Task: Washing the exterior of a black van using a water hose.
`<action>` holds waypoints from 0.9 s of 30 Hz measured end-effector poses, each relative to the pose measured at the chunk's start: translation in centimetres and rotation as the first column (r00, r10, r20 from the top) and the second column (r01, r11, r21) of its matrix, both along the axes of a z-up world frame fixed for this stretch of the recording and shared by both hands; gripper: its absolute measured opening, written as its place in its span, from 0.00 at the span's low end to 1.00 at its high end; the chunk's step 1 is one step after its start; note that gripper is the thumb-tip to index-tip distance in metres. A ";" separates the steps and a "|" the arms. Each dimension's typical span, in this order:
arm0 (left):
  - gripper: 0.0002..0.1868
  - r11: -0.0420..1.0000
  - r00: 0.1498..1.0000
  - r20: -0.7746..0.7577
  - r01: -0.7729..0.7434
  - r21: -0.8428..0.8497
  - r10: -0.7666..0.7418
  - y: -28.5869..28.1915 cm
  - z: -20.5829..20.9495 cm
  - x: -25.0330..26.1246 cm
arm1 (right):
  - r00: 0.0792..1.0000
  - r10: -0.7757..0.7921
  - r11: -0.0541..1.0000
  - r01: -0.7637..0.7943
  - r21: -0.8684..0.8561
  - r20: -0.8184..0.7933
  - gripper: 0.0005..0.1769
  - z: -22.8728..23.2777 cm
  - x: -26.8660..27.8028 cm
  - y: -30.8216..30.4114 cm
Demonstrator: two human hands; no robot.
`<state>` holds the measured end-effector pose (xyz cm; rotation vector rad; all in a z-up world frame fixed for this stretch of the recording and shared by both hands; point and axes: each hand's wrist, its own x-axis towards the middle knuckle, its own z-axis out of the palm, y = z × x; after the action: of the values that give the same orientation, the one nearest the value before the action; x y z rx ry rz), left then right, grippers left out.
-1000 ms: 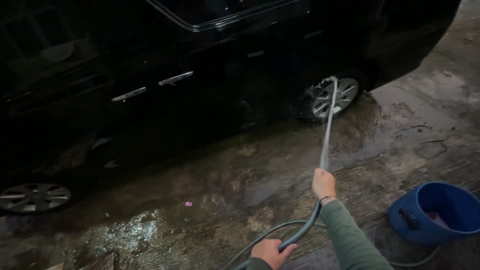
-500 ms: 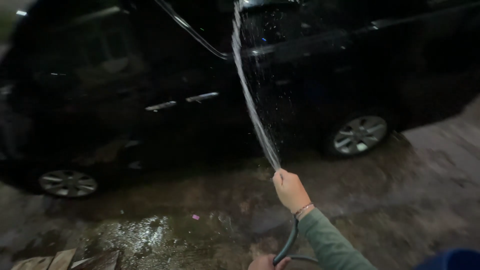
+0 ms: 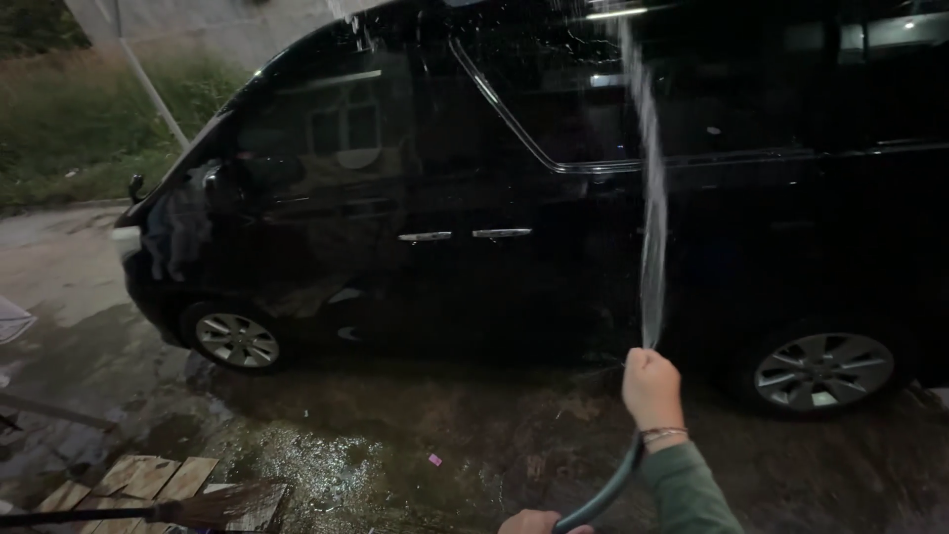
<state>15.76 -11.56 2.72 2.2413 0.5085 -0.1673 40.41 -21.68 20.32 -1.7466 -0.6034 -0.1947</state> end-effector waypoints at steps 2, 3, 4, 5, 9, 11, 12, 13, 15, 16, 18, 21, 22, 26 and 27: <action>0.34 0.999 0.999 0.018 0.033 0.001 -0.033 -0.5 2.5 -0.4 | 0.999 -0.017 1.000 0.017 0.018 -0.030 0.23 1.3 0.2 0.4; 0.35 0.997 0.997 0.030 0.072 0.001 -0.072 -0.9 3.6 -0.9 | 0.997 -0.039 0.999 0.041 0.033 -0.066 0.23 1.7 0.1 0.3; 0.35 0.997 0.997 0.027 0.073 -0.003 -0.073 -1.2 4.1 -1.2 | 0.997 -0.040 0.999 0.042 0.029 -0.068 0.23 2.1 -0.1 0.3; 0.37 0.997 0.997 0.061 0.051 0.066 -0.055 -1.3 4.9 -1.4 | 0.995 -0.046 0.998 0.049 0.034 -0.087 0.24 2.8 -0.2 0.3; 0.40 0.995 0.988 0.151 0.029 0.093 -0.043 -1.2 6.1 -1.4 | 0.996 -0.060 0.998 0.062 0.027 -0.061 0.25 5.1 -1.0 0.4; 0.39 0.997 0.988 0.151 0.015 0.073 -0.025 -1.3 6.4 -1.6 | 0.997 -0.051 0.997 0.053 0.047 -0.056 0.25 5.9 -1.6 1.2; 0.38 0.998 0.989 0.150 -0.007 0.056 -0.002 -1.4 6.6 -1.7 | 0.998 -0.035 0.997 0.038 0.069 -0.050 0.24 6.3 -1.8 1.6; 0.38 0.998 0.989 0.150 -0.002 0.055 -0.006 -1.1 6.0 -1.6 | 0.998 -0.039 0.997 0.043 0.068 -0.050 0.24 5.8 -1.7 1.9; 0.40 0.998 0.988 0.151 -0.018 0.067 0.008 -0.7 4.9 -1.6 | 0.999 -0.005 1.000 0.005 0.002 0.034 0.28 4.9 -1.3 2.6; 0.40 0.998 0.989 0.150 -0.015 0.066 0.005 -0.5 4.4 -1.5 | 0.999 -0.008 1.000 0.008 0.001 0.032 0.28 5.2 -1.8 2.9; 0.41 1.000 0.992 0.122 0.010 0.008 -0.010 -0.2 3.6 -1.5 | 0.989 -0.002 0.997 0.012 -0.072 0.145 0.28 5.7 -2.7 3.7; 0.39 0.996 0.982 0.167 -0.082 -0.029 0.085 -0.6 4.8 -2.5 | 0.986 -0.025 0.998 0.035 -0.056 0.168 0.25 6.8 -3.8 5.3; 0.39 0.996 0.982 0.167 -0.086 -0.029 0.090 -0.7 5.3 -2.7 | 0.986 -0.020 0.998 0.030 -0.056 0.168 0.25 7.5 -4.2 5.5; 0.39 0.987 0.963 0.215 -0.158 -0.037 0.162 -0.4 7.7 -3.3 | 0.992 -0.001 1.000 0.003 -0.013 0.129 0.24 9.7 -5.0 6.7; 0.38 0.985 0.956 0.239 -0.167 -0.047 0.173 -0.3 8.3 -3.4 | 0.992 0.001 1.000 0.000 -0.002 0.130 0.23 10.0 -4.9 7.0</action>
<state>12.32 -11.89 11.04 2.1420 0.5588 0.1859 35.51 -14.72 30.32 -1.7454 -0.6987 -0.3095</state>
